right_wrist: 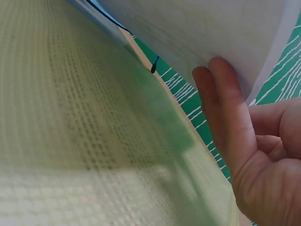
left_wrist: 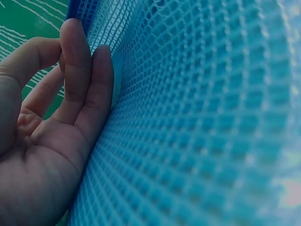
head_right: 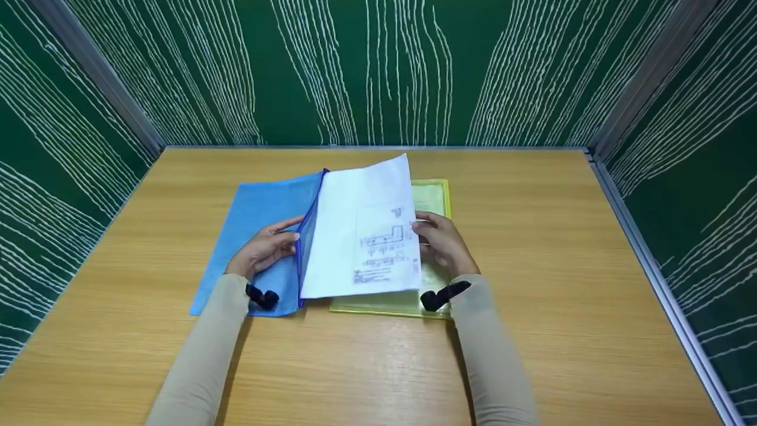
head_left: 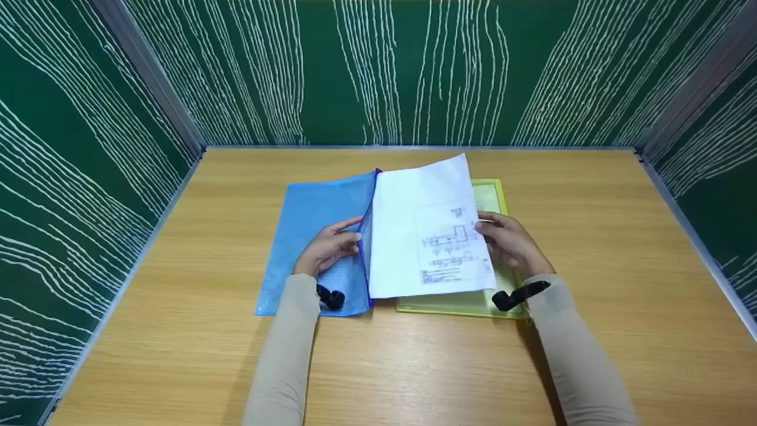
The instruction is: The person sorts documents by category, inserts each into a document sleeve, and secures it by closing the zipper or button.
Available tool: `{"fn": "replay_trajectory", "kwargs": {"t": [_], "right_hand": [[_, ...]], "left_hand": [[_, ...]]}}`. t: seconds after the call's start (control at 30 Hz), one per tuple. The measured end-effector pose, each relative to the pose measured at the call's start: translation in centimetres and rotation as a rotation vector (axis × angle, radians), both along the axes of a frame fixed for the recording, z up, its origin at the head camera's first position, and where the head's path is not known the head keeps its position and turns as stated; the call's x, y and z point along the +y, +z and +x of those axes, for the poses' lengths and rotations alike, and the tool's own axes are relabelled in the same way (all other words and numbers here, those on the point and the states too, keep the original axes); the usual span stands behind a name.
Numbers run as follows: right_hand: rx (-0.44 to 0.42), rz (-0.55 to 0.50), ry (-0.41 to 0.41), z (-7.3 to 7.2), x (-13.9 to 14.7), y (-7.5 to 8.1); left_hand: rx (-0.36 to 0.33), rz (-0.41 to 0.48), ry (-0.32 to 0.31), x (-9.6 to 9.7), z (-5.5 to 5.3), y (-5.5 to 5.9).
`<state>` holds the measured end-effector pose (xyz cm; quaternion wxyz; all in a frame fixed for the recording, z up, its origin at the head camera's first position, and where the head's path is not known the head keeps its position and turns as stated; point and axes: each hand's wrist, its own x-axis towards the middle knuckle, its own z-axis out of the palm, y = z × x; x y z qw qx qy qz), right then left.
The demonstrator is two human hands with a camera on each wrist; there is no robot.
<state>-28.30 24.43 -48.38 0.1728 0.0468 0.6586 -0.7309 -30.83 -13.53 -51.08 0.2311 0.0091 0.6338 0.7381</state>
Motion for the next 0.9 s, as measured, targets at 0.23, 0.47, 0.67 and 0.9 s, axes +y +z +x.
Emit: {"fn": "replay_trajectory", "kwargs": {"t": [0.23,0.47,0.67,0.9], "right_hand": [[-0.009,0.020,0.011,0.2,-0.6,0.6],[-0.003,0.015,0.019,0.3,-1.3,1.1],[0.013,0.004,0.031,0.3,-1.9,0.8],[-0.001,-0.010,0.032,0.2,-2.6,0.5]], "left_hand": [[0.004,-0.057,-0.013,0.4,-0.1,0.2],[-0.005,-0.116,-0.015,0.6,-0.2,0.5],[0.020,-0.131,-0.046,1.1,0.0,1.1],[0.017,-0.143,-0.049,1.2,0.1,1.3]]}}
